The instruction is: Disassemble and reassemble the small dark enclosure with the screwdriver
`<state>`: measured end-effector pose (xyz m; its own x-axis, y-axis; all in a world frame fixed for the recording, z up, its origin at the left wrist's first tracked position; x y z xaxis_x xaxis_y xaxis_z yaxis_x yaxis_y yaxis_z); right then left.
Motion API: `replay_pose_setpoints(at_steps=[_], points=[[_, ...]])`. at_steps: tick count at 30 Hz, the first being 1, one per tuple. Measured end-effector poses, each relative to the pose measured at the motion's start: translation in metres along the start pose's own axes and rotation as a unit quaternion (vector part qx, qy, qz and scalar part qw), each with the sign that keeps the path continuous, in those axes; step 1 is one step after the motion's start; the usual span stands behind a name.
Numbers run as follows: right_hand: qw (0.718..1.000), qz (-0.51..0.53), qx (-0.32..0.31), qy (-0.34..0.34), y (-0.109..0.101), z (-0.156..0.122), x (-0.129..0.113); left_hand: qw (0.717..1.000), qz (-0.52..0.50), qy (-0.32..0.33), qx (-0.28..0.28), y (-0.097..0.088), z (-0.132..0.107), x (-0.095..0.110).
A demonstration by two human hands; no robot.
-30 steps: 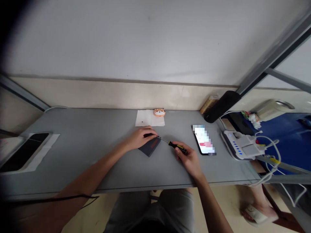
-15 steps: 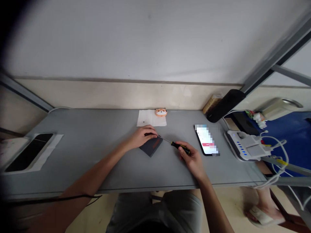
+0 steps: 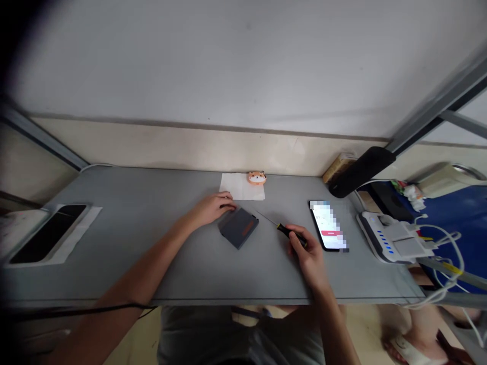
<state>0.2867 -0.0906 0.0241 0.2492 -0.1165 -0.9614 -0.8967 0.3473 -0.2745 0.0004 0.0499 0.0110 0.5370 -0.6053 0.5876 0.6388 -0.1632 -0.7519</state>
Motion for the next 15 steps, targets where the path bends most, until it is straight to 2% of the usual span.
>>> replay_pose_setpoints(at_steps=[9, 15], points=[[1.000, -0.008, 0.001, 0.001, 0.000, -0.001, -0.004, 0.998, 0.014, -0.050, 0.033, -0.008, 0.000, -0.008], [1.000, -0.009, -0.002, 0.009, 0.000, 0.000, -0.003, 0.982, 0.066, -0.130, 0.117, -0.005, 0.007, -0.013]])
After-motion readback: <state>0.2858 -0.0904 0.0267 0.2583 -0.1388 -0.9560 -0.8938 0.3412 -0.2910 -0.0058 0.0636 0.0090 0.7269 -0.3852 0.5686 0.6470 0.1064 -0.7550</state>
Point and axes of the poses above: each hand's wrist, its own z-axis towards the middle knuckle, its own y-axis out of the palm, x = y × z, the point moved 1 cm from there along z, towards the middle knuckle, and after that the axes turned 7 degrees about x, right-handed, at the moved point
